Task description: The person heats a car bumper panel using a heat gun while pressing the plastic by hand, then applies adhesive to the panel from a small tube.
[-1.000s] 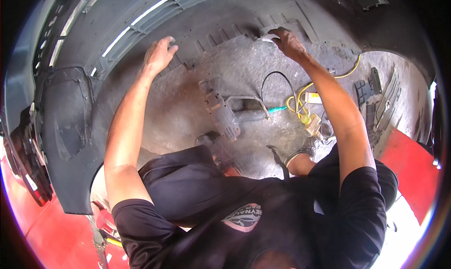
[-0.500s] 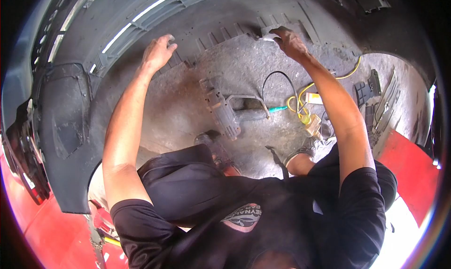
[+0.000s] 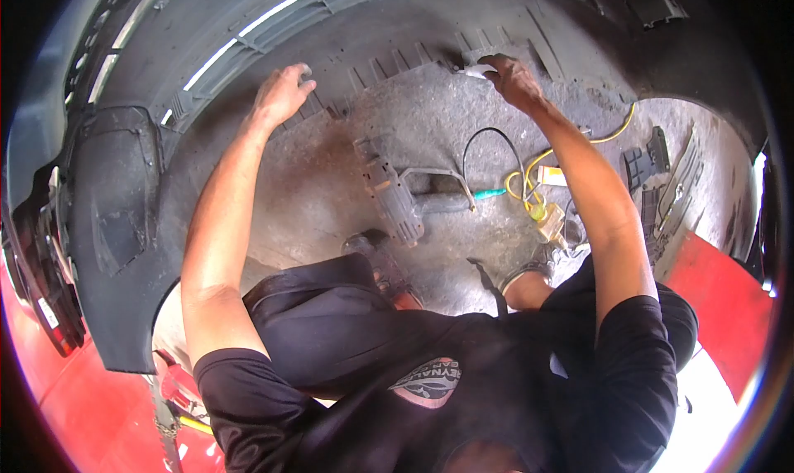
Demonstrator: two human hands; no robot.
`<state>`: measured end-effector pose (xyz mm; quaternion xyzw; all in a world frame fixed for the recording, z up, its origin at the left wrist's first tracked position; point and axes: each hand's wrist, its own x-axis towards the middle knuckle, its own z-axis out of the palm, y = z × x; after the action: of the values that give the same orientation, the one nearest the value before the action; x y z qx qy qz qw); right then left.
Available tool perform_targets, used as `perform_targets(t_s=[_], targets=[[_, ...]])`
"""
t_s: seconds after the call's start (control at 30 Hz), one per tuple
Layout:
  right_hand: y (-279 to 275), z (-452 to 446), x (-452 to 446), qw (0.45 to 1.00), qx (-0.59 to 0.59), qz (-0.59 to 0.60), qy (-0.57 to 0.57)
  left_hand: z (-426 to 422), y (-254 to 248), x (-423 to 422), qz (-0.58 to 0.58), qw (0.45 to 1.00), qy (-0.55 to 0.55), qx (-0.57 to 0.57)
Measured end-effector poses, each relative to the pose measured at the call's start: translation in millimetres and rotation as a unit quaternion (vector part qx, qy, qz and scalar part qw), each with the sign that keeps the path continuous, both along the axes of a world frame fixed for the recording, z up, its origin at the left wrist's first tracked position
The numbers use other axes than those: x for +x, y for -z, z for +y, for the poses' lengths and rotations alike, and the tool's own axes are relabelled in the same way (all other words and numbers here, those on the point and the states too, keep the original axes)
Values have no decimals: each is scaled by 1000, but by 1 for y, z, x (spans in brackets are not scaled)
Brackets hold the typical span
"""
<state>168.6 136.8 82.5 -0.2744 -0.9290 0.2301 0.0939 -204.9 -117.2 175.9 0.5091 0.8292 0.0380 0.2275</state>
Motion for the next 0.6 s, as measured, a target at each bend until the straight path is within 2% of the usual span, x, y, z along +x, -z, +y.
perform_targets(t_s=[0.1, 0.2, 0.4, 0.6], targets=[[-4, -4, -1, 996, -79, -24, 43, -2, 3, -3, -3, 1000, 12, -3], [1, -4, 1, 992, -106, -15, 73, -4, 6, -4, -2, 1000, 12, 8], [8, -3, 3, 989, -126, -1, 78, -6, 7, -4, 7, 1000, 14, 10], [16, -3, 4, 995, -72, -1, 64, -5, 6, -6, -8, 1000, 14, 6]])
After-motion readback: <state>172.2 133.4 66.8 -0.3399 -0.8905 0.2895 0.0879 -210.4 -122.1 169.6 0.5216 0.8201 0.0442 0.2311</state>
